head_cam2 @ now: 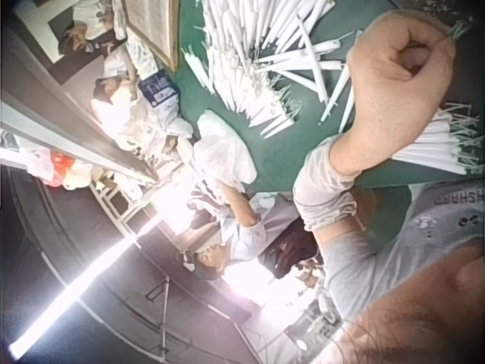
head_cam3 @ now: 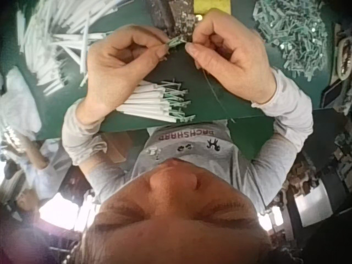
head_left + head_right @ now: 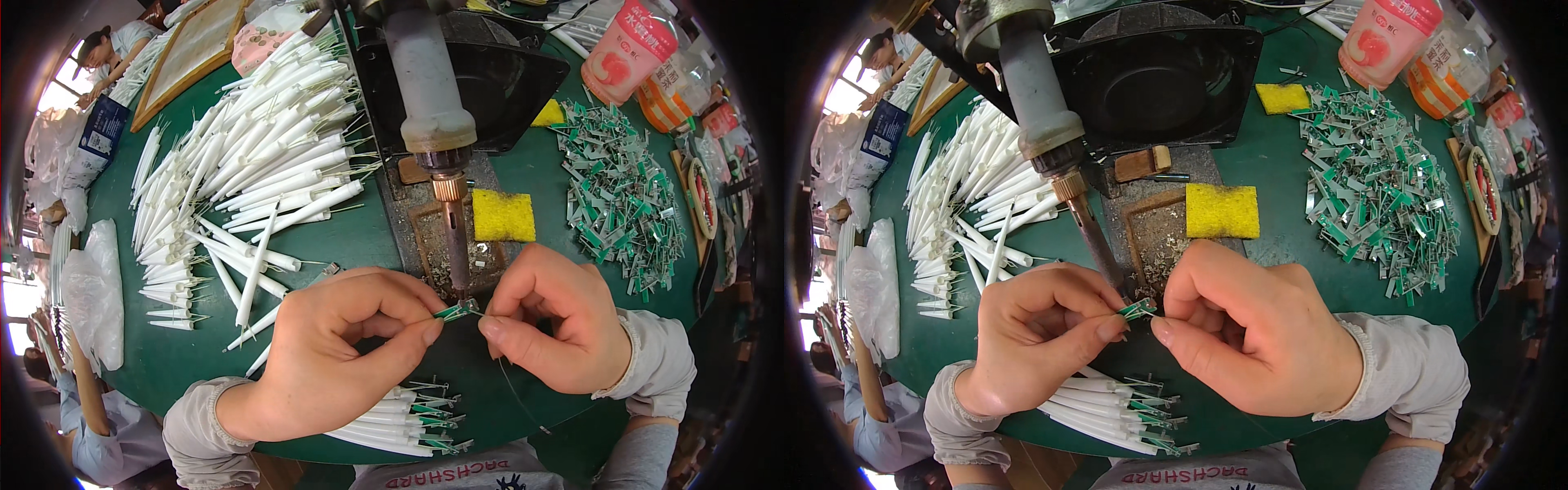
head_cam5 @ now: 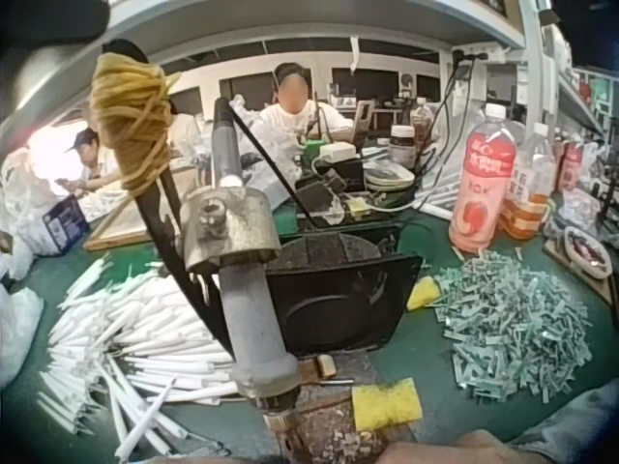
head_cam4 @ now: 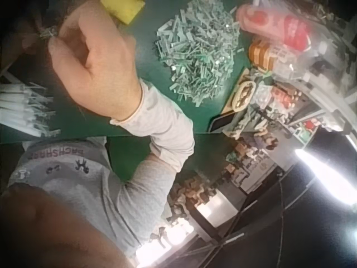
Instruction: The person assembles electronic components by soldering small circuit boards to the wires of white plastic tubes using a stationary soldering iron, repeating the process and gathering the assembled pieces together by hand.
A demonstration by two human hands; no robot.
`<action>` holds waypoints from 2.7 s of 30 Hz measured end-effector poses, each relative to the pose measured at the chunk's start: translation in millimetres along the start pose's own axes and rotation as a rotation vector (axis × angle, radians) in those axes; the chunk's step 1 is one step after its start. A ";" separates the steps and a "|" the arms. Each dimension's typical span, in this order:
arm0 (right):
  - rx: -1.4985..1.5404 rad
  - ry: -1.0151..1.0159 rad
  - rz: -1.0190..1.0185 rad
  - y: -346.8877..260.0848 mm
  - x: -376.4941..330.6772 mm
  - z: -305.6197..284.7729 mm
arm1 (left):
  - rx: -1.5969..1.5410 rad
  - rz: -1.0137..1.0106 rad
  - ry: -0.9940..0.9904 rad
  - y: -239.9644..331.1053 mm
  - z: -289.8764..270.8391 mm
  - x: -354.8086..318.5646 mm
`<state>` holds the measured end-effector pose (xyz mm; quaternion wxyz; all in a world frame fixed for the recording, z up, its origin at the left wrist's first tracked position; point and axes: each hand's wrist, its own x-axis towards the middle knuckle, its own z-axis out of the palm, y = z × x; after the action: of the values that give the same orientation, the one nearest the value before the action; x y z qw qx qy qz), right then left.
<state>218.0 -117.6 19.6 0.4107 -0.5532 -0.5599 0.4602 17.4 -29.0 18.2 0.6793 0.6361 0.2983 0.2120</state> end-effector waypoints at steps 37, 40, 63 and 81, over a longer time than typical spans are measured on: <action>0.072 -0.058 0.068 4.3 3.9 3.2 | -0.150 -0.178 0.054 5.9 -9.3 2.8; -0.221 -0.197 -0.033 -2.9 1.6 -1.2 | -0.014 -0.159 -0.007 3.3 -14.2 -1.4; -1.117 0.400 -0.087 13.3 22.8 -63.2 | 1.128 0.406 -0.070 6.9 -26.1 -24.0; -0.478 -0.026 -0.217 -26.0 -0.8 -26.5 | 1.165 0.737 -0.167 30.5 -10.4 -27.6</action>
<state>237.4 -115.9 51.2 0.3079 -0.5651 -0.7142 0.2751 -7.0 -36.7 52.0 0.1313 0.9711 0.0748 0.1845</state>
